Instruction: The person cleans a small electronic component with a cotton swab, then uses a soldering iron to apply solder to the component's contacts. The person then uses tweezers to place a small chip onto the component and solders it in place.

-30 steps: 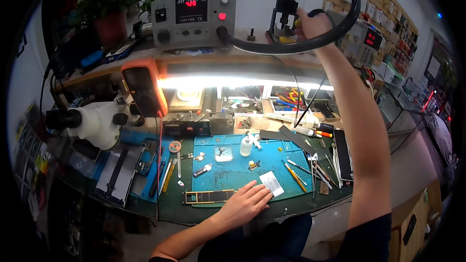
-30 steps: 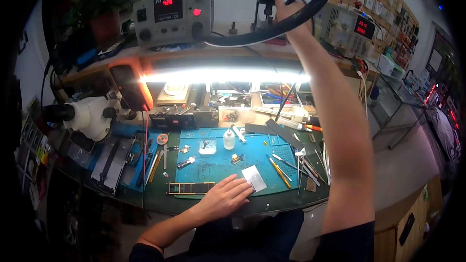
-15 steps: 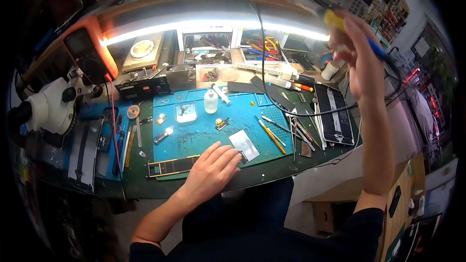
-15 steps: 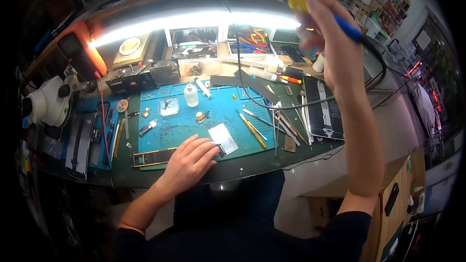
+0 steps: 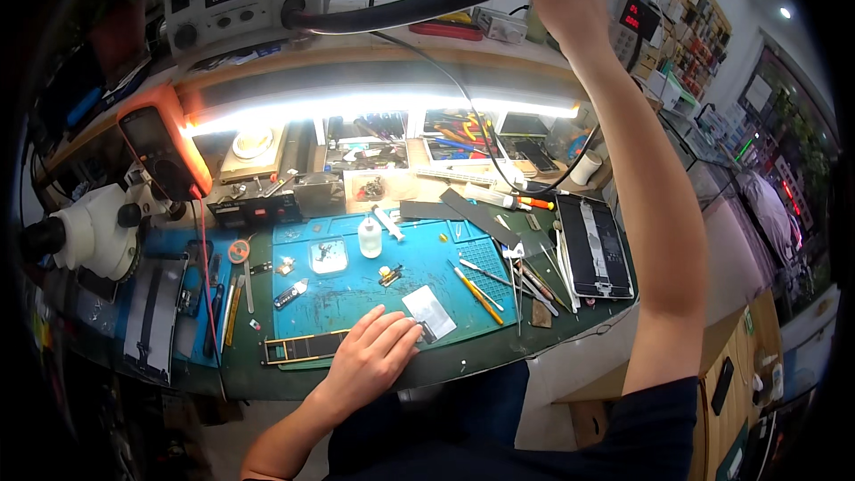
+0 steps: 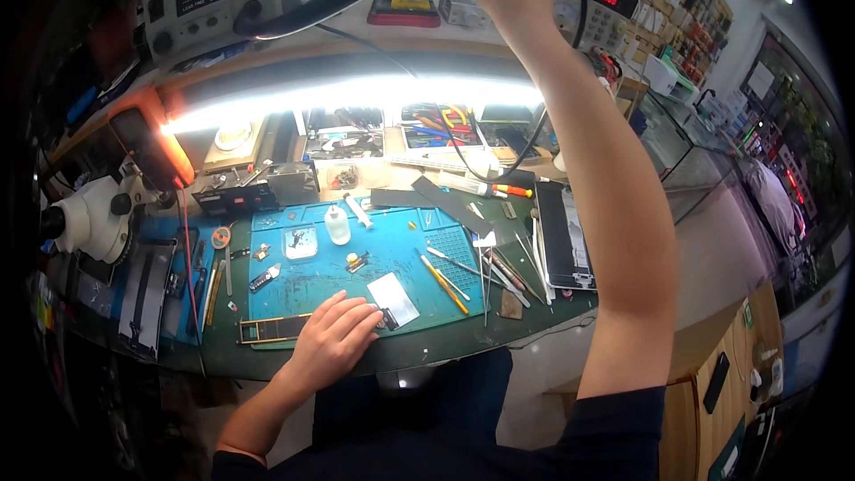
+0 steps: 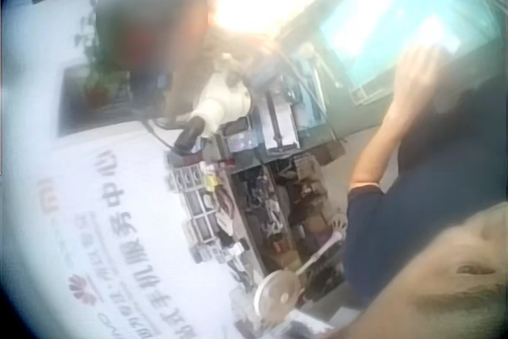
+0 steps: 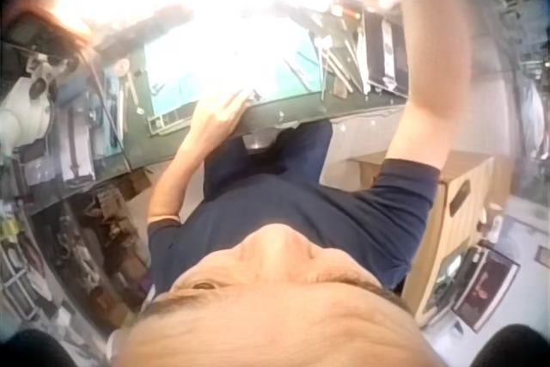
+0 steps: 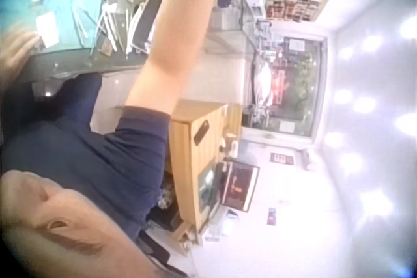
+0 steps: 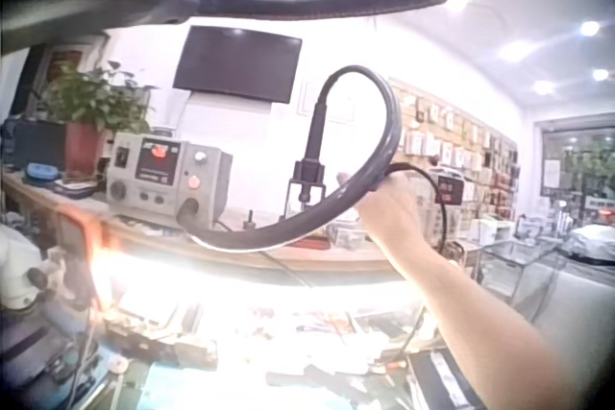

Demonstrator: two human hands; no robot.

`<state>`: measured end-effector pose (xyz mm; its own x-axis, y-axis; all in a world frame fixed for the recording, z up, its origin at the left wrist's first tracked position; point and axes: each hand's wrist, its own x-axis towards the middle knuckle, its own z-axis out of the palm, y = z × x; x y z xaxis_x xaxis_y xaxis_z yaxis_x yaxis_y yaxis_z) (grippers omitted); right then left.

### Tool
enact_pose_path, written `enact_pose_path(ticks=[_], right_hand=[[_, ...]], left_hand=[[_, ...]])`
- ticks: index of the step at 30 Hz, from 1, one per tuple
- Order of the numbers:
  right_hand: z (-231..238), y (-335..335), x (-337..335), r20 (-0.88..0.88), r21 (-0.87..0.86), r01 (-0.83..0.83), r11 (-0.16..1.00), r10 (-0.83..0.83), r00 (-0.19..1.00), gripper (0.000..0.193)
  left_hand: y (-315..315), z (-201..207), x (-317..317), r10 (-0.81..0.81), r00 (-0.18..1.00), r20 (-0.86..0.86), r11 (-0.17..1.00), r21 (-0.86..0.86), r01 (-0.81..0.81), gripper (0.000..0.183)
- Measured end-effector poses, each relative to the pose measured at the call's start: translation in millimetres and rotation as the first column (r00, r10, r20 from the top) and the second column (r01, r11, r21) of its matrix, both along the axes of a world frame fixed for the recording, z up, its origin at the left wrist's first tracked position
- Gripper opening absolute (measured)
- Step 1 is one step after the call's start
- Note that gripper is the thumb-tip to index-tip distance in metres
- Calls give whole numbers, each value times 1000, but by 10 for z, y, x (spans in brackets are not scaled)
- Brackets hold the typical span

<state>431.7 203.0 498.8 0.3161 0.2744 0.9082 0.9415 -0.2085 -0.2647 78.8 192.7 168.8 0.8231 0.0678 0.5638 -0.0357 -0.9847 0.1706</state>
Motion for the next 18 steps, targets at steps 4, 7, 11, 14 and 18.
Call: enact_pose_path(ticks=[4, 7, 11, 14, 18], right_hand=[[45, -14, -210, -230, -98, 14, 995, -36, 972, 30], [-506, -376, -21, -437, 183, -417, 890, 453, 777, 48], [-1409, -1257, -671, -580, 82, -638, 766, 557, 595, 47], [-2103, -1915, -800, -705, 47, -695, 718, 517, 486, 41], [-2576, -2219, -1061, -862, 65, -715, 696, 400, 311, 21]], left_hand=[[-15, 16, 10, -27, 1000, -9, 999, -21, 27, 39], [-11, -1, -49, -17, 998, -64, 998, -61, 13, 41], [-6, 35, -60, -2, 993, -118, 998, -59, -5, 44], [-25, 56, 3, -28, 990, -139, 999, -49, 21, 44], [-16, 97, 11, -38, 985, -170, 998, -52, 30, 44]])
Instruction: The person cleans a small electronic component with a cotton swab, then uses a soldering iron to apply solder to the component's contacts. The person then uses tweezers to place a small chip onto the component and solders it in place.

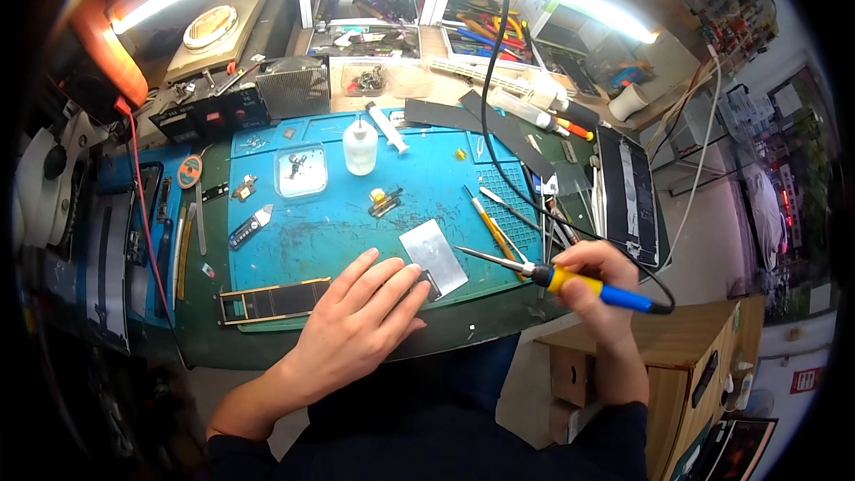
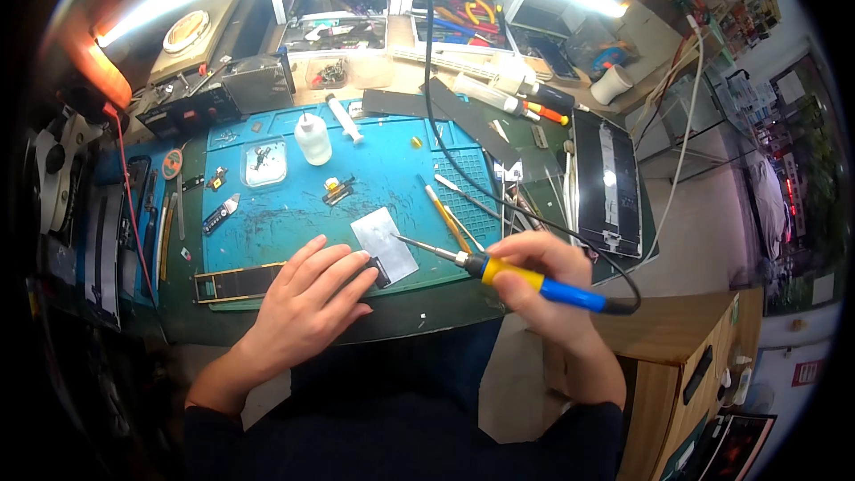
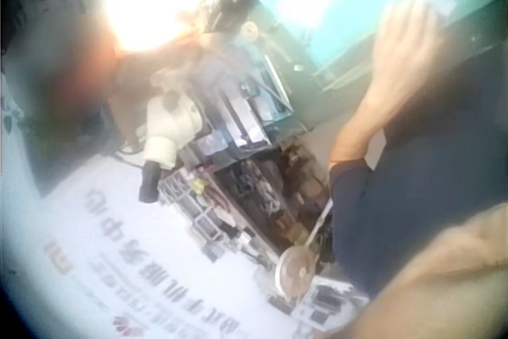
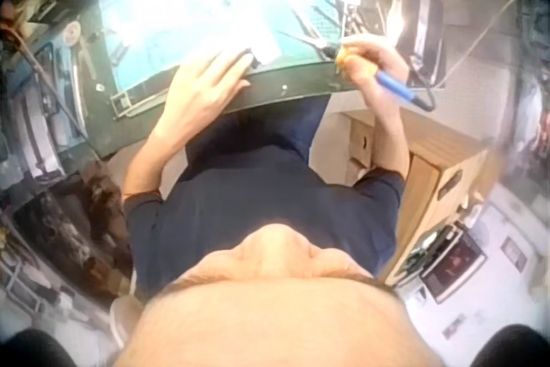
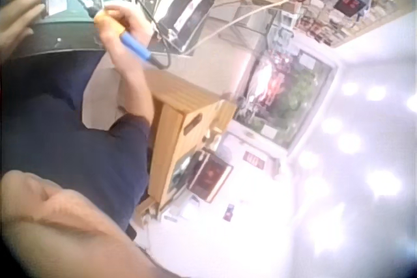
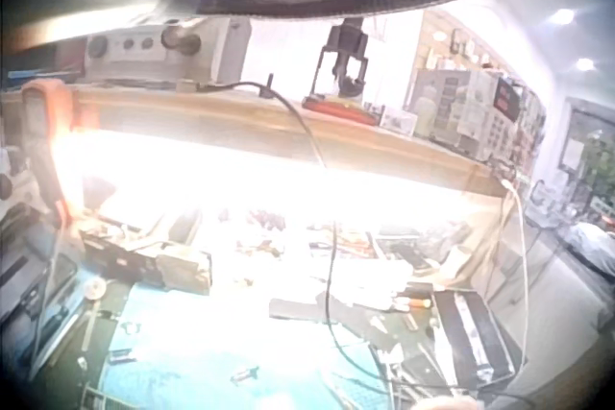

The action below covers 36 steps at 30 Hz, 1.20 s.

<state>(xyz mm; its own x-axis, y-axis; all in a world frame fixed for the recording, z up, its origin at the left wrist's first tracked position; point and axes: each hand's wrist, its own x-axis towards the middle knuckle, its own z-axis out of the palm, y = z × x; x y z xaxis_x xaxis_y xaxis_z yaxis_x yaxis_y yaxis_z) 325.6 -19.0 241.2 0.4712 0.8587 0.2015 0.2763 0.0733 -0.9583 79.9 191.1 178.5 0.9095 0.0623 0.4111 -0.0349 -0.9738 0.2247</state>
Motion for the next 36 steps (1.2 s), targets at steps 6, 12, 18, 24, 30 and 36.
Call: enact_pose_path(ticks=[6, 12, 18, 24, 30, 36], right_hand=[[-406, -21, 126, -71, -46, -28, 999, 25, 997, 17], [-463, 131, 178, -210, -86, 34, 996, -52, 976, 19], [-151, 295, 201, -10, 256, 179, 950, -183, 983, 40], [1000, 601, 629, 5, 491, 328, 807, -379, 925, 41], [2110, 1524, 1087, 433, 494, 349, 796, -574, 695, 45], [2511, 2343, 1343, 679, 564, 319, 762, -647, 346, 46]], left_hand=[[11, 8, 5, 21, 999, -46, 1000, -19, -22, 47], [11, 0, 5, 17, 998, -57, 999, -29, -19, 44], [16, -12, -26, 23, 1000, -13, 999, -29, -23, 42], [12, -38, 6, 11, 999, 51, 999, -48, -8, 47], [13, 5, -21, 26, 998, 63, 999, 37, -29, 39], [22, -43, -61, 26, 995, 92, 999, 44, -30, 40]])
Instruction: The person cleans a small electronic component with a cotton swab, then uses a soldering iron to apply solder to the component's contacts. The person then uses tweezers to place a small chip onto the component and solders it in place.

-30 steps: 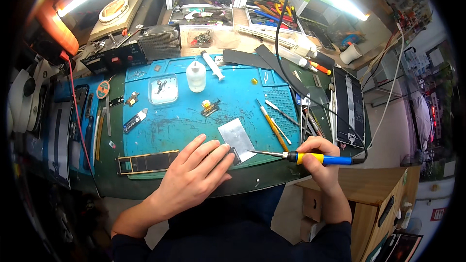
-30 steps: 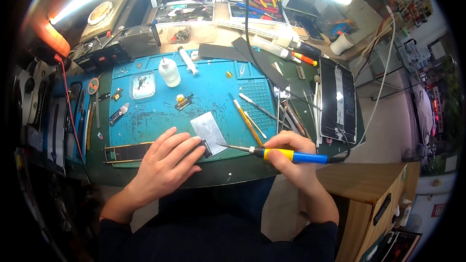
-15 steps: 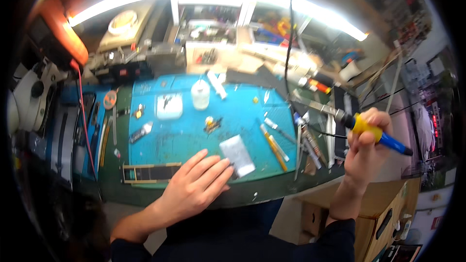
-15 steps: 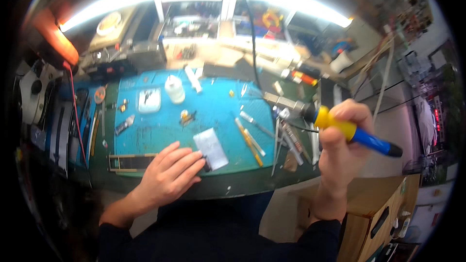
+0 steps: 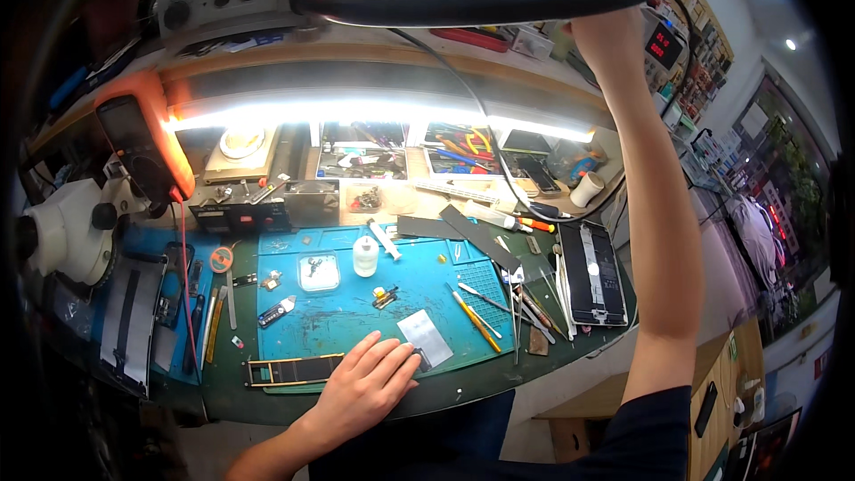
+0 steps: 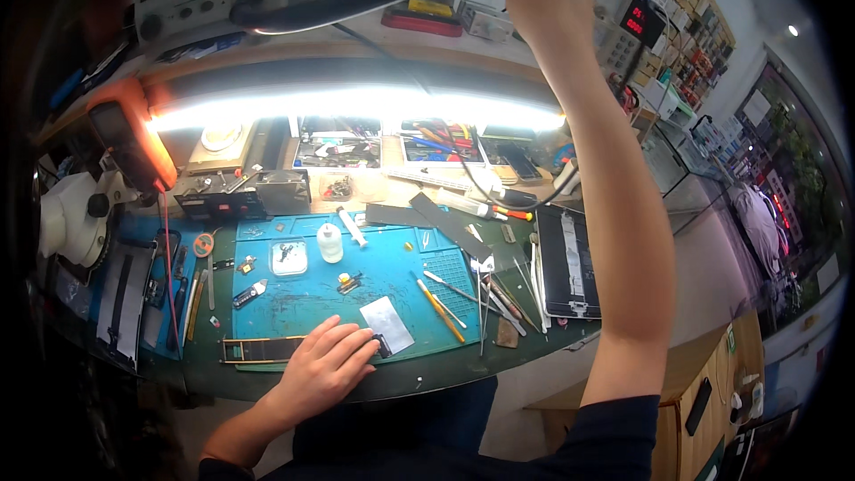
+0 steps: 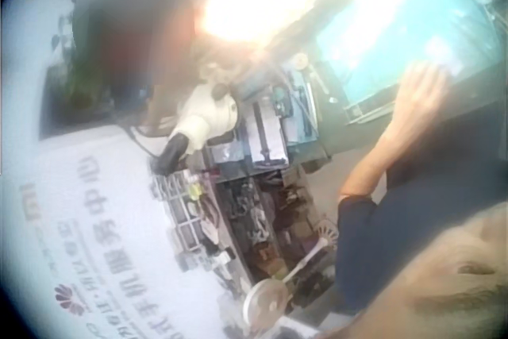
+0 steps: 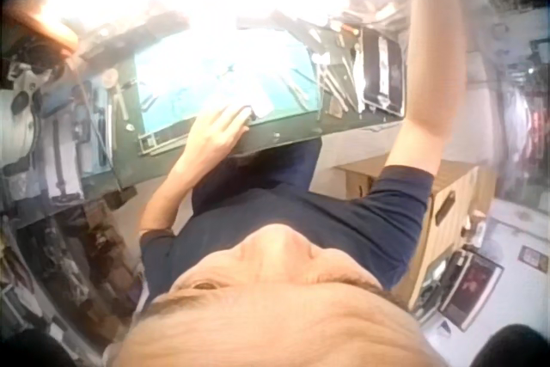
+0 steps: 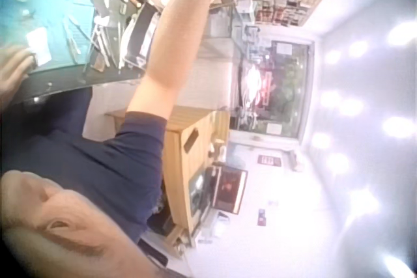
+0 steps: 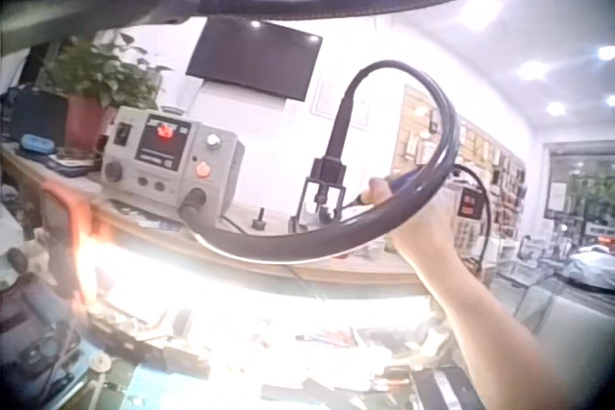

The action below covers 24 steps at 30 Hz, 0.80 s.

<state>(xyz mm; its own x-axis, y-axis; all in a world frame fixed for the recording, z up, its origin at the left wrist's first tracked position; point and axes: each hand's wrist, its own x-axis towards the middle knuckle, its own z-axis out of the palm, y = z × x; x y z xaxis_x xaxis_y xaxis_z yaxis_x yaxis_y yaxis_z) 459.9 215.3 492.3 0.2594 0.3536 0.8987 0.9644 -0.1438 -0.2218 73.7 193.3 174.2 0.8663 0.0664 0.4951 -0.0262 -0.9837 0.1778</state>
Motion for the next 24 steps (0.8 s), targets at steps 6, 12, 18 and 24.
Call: enact_pose_path(ticks=[6, 12, 18, 24], right_hand=[[33, 716, 681, 273, -170, 339, 925, -286, 919, 54], [-215, 604, 942, -413, -96, -329, 940, 263, 872, 31], [-757, -254, -1457, -724, -228, -619, 752, 294, 624, 22], [-2619, -248, -1313, -10, -716, -128, 686, 174, 985, 21]], left_hand=[[-27, -6, 48, -39, 999, 16, 999, -29, 39, 39], [-28, -38, 71, -63, 996, 57, 998, 6, 63, 40], [29, -16, -91, -9, 1000, 7, 1000, -2, 9, 39], [-23, 0, 74, -68, 998, 17, 998, 11, 68, 39]])
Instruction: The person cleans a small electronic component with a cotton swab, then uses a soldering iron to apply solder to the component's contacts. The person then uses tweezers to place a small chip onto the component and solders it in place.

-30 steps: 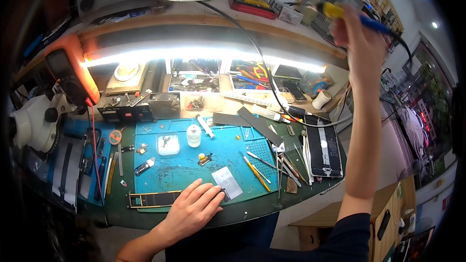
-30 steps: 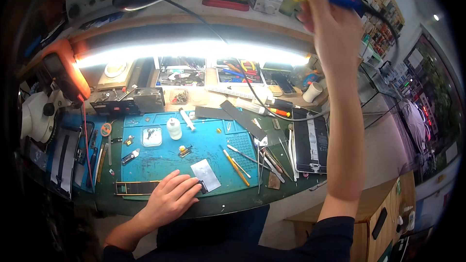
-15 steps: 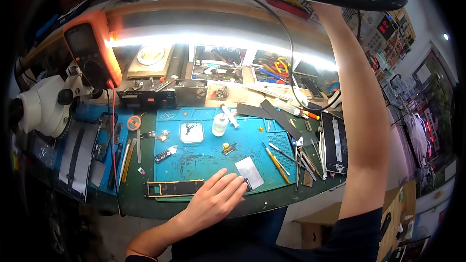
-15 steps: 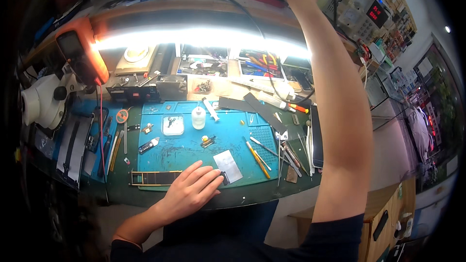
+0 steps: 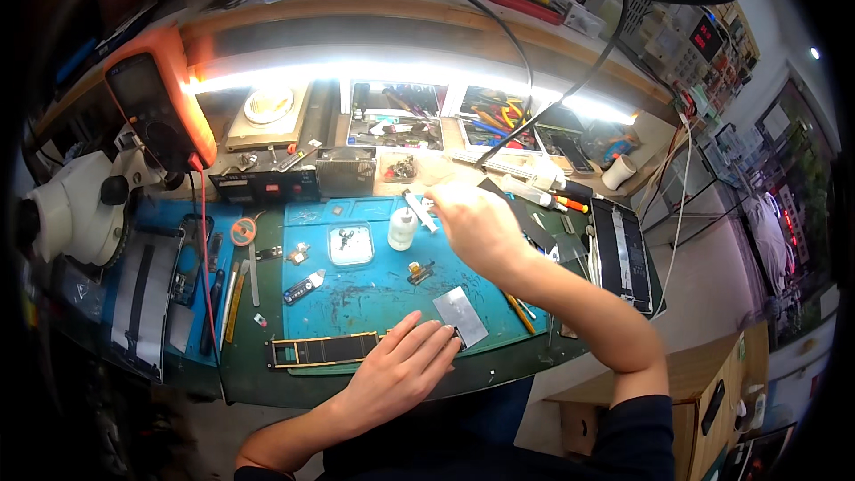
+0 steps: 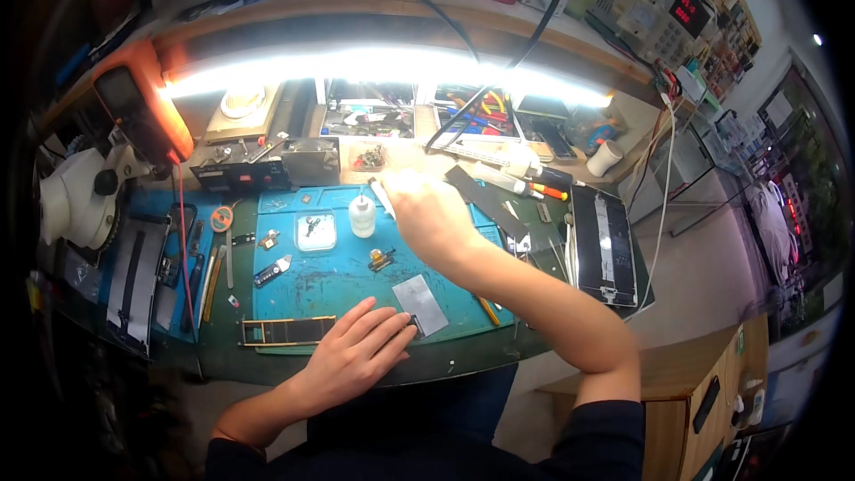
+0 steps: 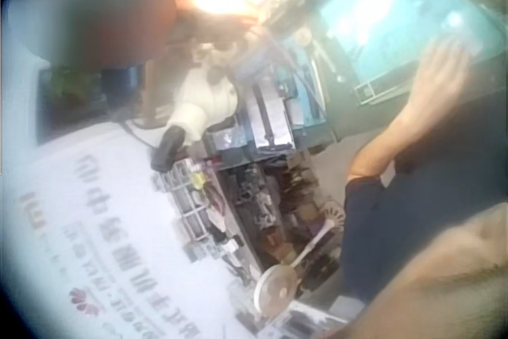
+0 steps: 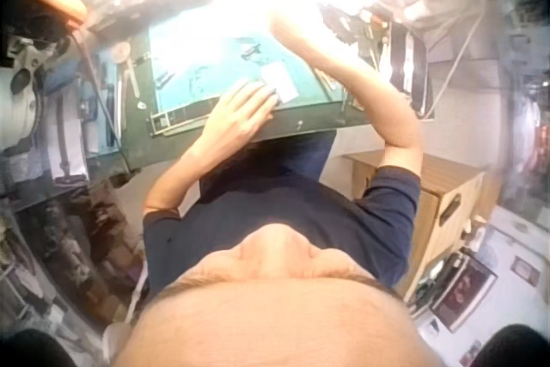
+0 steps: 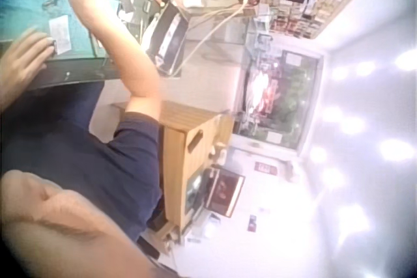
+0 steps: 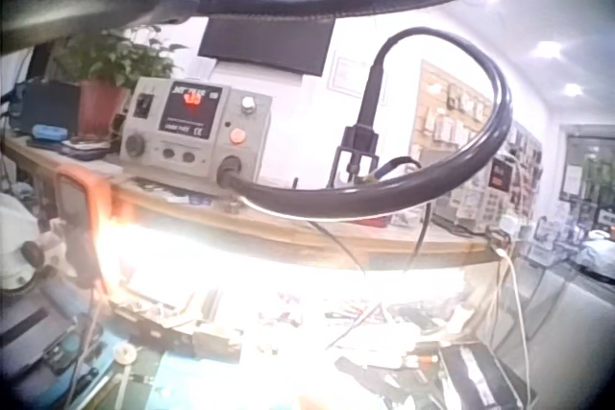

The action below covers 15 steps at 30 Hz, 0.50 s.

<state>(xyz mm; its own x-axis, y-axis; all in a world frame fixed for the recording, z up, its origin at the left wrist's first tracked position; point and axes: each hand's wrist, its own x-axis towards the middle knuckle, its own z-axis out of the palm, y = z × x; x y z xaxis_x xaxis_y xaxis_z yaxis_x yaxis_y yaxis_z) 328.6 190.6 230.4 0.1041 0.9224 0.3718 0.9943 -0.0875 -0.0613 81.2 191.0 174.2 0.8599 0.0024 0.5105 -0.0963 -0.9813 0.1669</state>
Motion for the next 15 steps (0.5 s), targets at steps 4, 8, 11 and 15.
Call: enact_pose_path(ticks=[4, 8, 11, 15], right_hand=[[-378, 337, 38, -108, 49, -3, 999, 9, 994, 24], [-388, 414, 10, -146, -71, 134, 988, -144, 979, 26], [-367, 290, 41, -108, 57, 182, 982, -176, 978, 26], [-38, -607, 86, -334, 151, 83, 985, -28, 942, 23]], left_hand=[[33, -1, -66, 38, 999, -8, 999, -19, -38, 40], [29, -18, -39, 34, 999, -40, 997, -61, -37, 43], [34, -2, -44, 43, 997, -66, 997, -67, -47, 46], [23, 25, -10, 31, 993, -114, 997, -62, -38, 46]])
